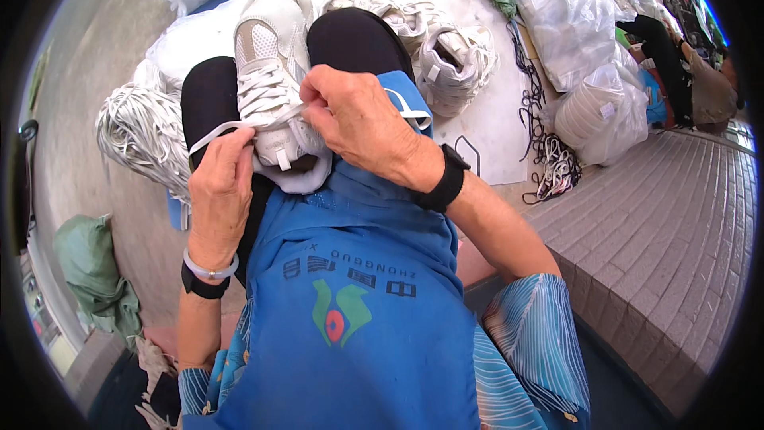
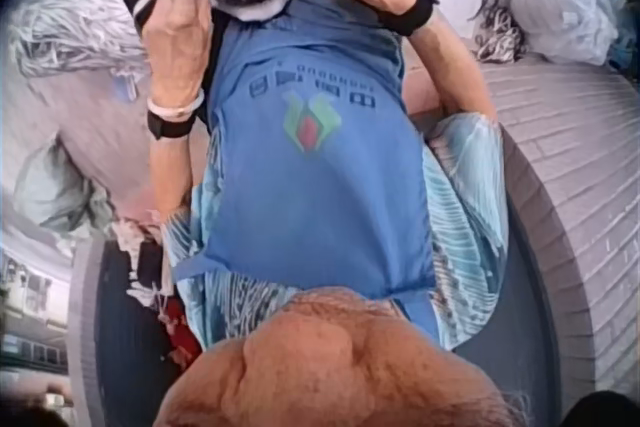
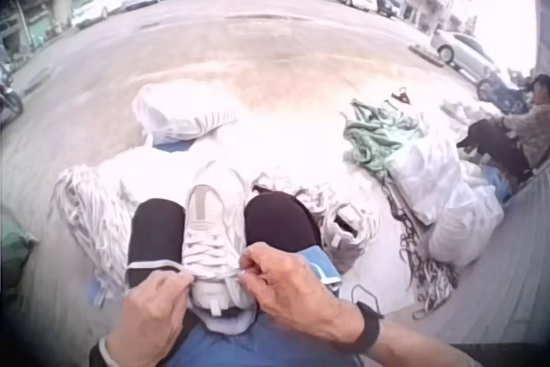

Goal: Lacing a sneaker while sitting on the ground near bags of supplies.

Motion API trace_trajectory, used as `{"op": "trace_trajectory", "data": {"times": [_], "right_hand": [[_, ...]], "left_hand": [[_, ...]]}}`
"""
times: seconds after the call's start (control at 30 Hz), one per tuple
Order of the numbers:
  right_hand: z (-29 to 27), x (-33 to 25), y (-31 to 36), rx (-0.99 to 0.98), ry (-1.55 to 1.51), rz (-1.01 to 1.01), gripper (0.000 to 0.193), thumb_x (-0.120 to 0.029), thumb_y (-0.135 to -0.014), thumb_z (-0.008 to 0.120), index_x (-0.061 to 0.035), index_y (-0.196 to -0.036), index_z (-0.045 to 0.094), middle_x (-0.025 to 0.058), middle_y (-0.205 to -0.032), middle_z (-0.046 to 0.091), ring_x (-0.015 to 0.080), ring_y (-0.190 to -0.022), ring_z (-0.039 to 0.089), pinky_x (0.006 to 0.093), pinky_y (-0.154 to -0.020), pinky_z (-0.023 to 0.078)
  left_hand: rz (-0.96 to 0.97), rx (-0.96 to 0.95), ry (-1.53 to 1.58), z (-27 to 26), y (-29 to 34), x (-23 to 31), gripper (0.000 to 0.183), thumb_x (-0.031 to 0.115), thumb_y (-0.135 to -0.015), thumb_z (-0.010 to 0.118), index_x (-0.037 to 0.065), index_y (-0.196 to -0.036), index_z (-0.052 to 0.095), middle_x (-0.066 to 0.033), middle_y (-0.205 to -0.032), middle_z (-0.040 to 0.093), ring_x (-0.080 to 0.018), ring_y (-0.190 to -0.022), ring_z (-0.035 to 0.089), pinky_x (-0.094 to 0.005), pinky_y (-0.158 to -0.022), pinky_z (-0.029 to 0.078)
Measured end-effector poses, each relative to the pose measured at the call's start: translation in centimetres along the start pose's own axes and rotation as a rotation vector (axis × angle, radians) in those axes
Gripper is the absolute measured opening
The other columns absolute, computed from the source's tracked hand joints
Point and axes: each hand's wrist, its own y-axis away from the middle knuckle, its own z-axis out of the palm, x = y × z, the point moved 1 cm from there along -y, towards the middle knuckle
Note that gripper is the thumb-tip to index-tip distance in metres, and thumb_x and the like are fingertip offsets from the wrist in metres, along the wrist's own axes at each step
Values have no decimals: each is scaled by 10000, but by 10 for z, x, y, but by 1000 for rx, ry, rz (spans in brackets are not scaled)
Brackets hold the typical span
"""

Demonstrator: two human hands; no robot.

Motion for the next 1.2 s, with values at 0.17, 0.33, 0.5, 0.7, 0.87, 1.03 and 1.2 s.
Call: {"op": "trace_trajectory", "data": {"times": [0.17,0.33,0.5,0.7,0.87,1.03,1.2], "right_hand": [[17,-3,-8,23,284,-280,124,-66,-864,649,8,-941,587,194,-797,638,361,-715,637,399,-633,505],[9,4,0,34,136,-167,158,-84,-841,681,-9,-948,593,156,-841,613,333,-774,620,402,-677,488],[8,-25,25,114,665,-296,310,-233,-755,776,-59,-948,607,88,-930,552,273,-869,549,391,-767,426],[34,-18,32,24,820,-150,188,-120,-788,684,-40,-887,546,125,-864,485,300,-814,552,388,-693,452],[24,3,25,57,337,-116,178,17,-836,587,12,-1012,561,184,-840,514,379,-715,560,456,-646,488],[17,-3,29,18,328,-247,311,18,-809,560,0,-1113,499,167,-864,519,375,-762,615,435,-650,512],[21,-17,34,-140,612,-214,398,-34,-785,605,-36,-1178,537,117,-889,547,290,-781,647,376,-639,524]], "left_hand": [[28,64,-22,7,-2,-6,197,-51,-872,623,31,-1051,617,-147,-938,652,-323,-811,659,-368,-680,524],[45,42,-32,6,-3,-9,212,-52,-846,645,33,-1038,624,-139,-919,636,-314,-799,650,-367,-670,521],[166,141,-113,5,-6,-6,220,-47,-796,691,39,-993,643,-95,-938,615,-274,-860,625,-369,-720,493],[232,215,-162,5,-2,-1,186,-29,-783,715,39,-942,645,-82,-957,616,-258,-892,595,-363,-782,431],[85,14,203,4,17,37,193,-38,-826,676,19,-999,611,-134,-975,646,-297,-881,624,-374,-776,493],[-7,-87,548,-8,5,50,194,-56,-815,683,13,-975,598,-127,-908,631,-315,-804,639,-367,-699,522],[97,-164,624,-20,10,66,170,-33,-826,698,23,-969,627,-123,-930,666,-271,-814,675,-321,-720,543]]}}
